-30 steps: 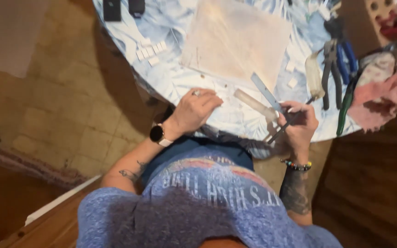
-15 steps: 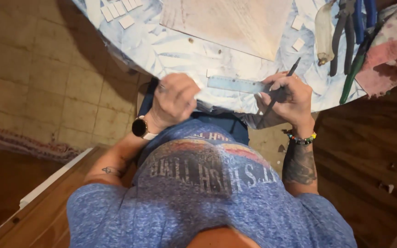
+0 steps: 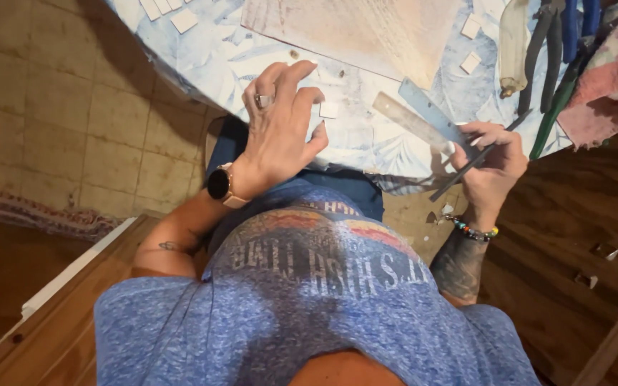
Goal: Measure and mark a piece of material on a table using a ruler and a pen
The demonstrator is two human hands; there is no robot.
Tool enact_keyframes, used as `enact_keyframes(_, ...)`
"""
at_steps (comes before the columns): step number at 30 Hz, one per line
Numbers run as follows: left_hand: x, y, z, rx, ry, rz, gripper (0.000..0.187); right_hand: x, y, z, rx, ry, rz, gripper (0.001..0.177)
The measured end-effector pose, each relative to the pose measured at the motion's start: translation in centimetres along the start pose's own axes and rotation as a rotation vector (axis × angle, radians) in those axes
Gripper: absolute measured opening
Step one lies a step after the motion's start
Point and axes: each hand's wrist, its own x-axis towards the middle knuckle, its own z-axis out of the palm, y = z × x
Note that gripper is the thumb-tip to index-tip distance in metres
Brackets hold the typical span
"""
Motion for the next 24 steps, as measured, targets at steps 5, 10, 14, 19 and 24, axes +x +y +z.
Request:
enact_keyframes(5,-0.1,0.0,0.2,0.008,-0.023,0.011,0.024,-0.2,-0.1,0.4,0.014,-0.004,0.016,0.027)
enact_keyframes(10,-0.3,-0.2,0.2,-0.043,0.108,0.086,0.035,0.5,0.7,1.1,0.047,-0.25,-0.078,0.019)
enact_keyframes(14,-1.8,-2.3,4.8,-0.074,0.506,0.46,0.017,2.6,-1.9,3.1,0.022,-0.218,-0.13,0.031)
enact_keyframes(19,-2.3,0.3,4.4,-0.144,0.5,0.559,0.024,3.0,-0.2,3.4,-0.041,-0.264,-0.222,0.029)
enact_keyframes(24,-1.8,0.3,4.0,-0.129,0.512,0.586,0.023,3.3,-0.2,3.5,-0.033,-0.278,-0.231,0.027)
